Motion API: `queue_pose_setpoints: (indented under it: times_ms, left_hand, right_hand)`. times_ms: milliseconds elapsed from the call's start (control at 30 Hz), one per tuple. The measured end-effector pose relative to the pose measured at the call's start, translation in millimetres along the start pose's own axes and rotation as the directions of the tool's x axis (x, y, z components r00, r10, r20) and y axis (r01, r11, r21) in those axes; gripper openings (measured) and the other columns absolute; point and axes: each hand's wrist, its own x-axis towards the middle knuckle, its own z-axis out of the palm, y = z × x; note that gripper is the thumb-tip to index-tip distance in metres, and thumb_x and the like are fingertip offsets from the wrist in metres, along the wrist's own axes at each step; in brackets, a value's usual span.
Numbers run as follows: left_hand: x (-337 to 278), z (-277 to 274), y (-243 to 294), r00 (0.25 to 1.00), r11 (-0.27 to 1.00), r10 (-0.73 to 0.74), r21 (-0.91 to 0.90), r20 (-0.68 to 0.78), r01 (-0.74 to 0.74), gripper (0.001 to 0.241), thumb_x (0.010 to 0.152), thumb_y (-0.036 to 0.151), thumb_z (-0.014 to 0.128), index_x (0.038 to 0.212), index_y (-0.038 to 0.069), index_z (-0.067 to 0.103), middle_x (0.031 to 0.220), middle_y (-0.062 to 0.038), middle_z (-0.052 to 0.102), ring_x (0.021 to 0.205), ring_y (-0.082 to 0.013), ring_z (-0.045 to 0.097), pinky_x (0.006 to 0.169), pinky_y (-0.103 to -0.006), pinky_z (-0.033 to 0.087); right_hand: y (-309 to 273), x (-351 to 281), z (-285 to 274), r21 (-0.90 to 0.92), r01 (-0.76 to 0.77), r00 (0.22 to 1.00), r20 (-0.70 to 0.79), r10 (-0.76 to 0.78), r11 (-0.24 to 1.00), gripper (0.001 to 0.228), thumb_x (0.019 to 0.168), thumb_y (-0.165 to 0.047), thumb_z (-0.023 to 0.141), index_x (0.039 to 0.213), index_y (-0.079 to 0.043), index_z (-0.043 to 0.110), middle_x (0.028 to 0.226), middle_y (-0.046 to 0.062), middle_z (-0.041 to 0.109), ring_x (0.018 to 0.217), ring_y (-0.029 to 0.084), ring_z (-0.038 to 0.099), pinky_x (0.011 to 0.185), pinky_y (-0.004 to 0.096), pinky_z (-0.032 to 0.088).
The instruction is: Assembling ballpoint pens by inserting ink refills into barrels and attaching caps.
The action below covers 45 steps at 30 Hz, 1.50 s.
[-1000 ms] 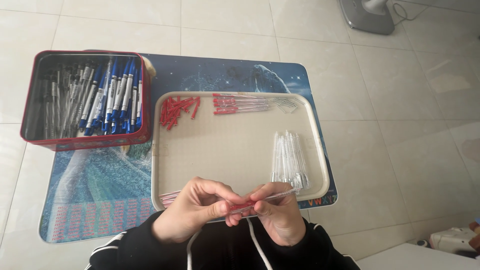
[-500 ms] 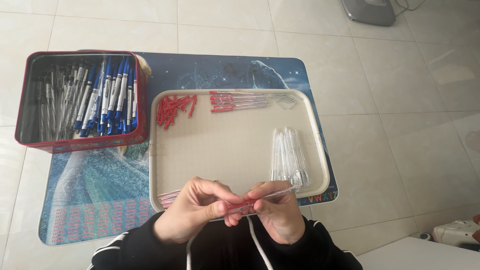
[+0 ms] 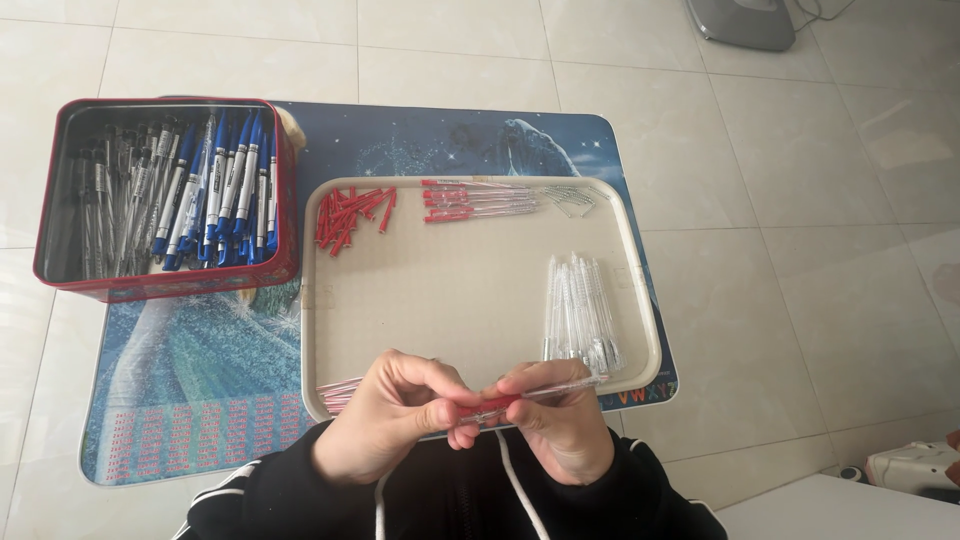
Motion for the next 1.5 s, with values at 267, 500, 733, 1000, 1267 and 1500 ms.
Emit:
queue_pose_setpoints:
  times_ms: [267, 500, 733, 1000, 1267, 1500]
  left_hand:
    - [0.3, 7.5, 13.8, 0.997, 0.999, -0.014, 0.042, 0.070, 0.011, 0.058, 0.080, 0.050, 0.072, 0.104, -0.002, 0.068, 0.079, -0.016, 0.069, 0.071, -0.0204, 0.066, 0.068, -0.0318, 0.056]
    - [0.7, 2.9, 0.6, 0.999, 1.000, 0.012, -0.003, 0.030, -0.012, 0.033, 0.081, 0.029, 0.074, 0.088, -0.003, 0.067, 0.067, -0.021, 0.065, 0.058, -0.0206, 0.064, 0.057, -0.0301, 0.054]
    - [1.5, 10.4, 7.7, 0.991, 0.995, 0.075, 0.053, 0.108, -0.081, 0.056, 0.082, 0.052, 0.070, 0.095, -0.002, 0.064, 0.081, -0.016, 0.065, 0.062, -0.0196, 0.060, 0.061, -0.0308, 0.052]
    - [6.5, 36.4, 44.2, 0.840, 0.161, 0.483, 0.918, 0.247, -0.363, 0.016, 0.079, 0.018, 0.075, 0.094, 0.014, 0.070, 0.086, -0.001, 0.066, 0.070, -0.0121, 0.066, 0.067, -0.0232, 0.054]
    - [78.1, -11.4, 78.9, 0.820, -0.325, 0.444, 0.918, 0.361, -0.228, 0.021, 0.090, 0.005, 0.062, 0.073, 0.002, 0.050, 0.073, -0.009, 0.039, 0.058, -0.0254, 0.043, 0.045, -0.0404, 0.035]
    - [150.6, -93.3, 53.3, 0.945, -0.481, 0.271, 0.876, 0.184, -0.032, 0.017, 0.075, -0.012, 0.057, 0.066, 0.000, 0.051, 0.074, -0.014, 0.044, 0.044, -0.0327, 0.047, 0.036, -0.0443, 0.041]
  right_hand:
    - [-5.4, 3.4, 4.2, -0.012, 0.031, 1.000, -0.003, -0.031, 0.999, 0.012, 0.088, -0.003, 0.067, 0.099, 0.002, 0.068, 0.092, 0.023, 0.069, 0.073, 0.044, 0.068, 0.065, 0.054, 0.061]
    - [-5.3, 4.0, 7.6, 0.028, 0.007, 0.994, 0.107, -0.010, 1.000, 0.020, 0.091, -0.007, 0.066, 0.110, -0.002, 0.065, 0.102, 0.030, 0.064, 0.082, 0.047, 0.066, 0.071, 0.059, 0.059]
    - [-6.0, 2.2, 9.1, -0.040, 0.036, 0.999, 0.008, -0.036, 0.999, 0.014, 0.088, -0.006, 0.068, 0.099, 0.001, 0.066, 0.085, 0.026, 0.068, 0.068, 0.045, 0.067, 0.059, 0.051, 0.060]
    - [-3.8, 1.1, 5.6, -0.267, -0.050, 0.960, -0.280, -0.028, 0.962, 0.020, 0.078, -0.008, 0.074, 0.094, 0.004, 0.069, 0.084, 0.023, 0.073, 0.075, 0.032, 0.073, 0.067, 0.039, 0.064]
    - [-12.7, 4.9, 6.3, -0.276, -0.183, 0.927, -0.369, 0.072, 0.944, 0.053, 0.078, -0.013, 0.069, 0.124, 0.007, 0.055, 0.108, 0.023, 0.071, 0.087, 0.031, 0.071, 0.075, 0.035, 0.057]
    - [-16.2, -1.4, -8.0, -0.267, -0.201, 0.891, -0.449, 0.063, 0.943, 0.044, 0.080, -0.004, 0.063, 0.122, 0.006, 0.060, 0.101, 0.023, 0.074, 0.076, 0.028, 0.070, 0.067, 0.033, 0.057]
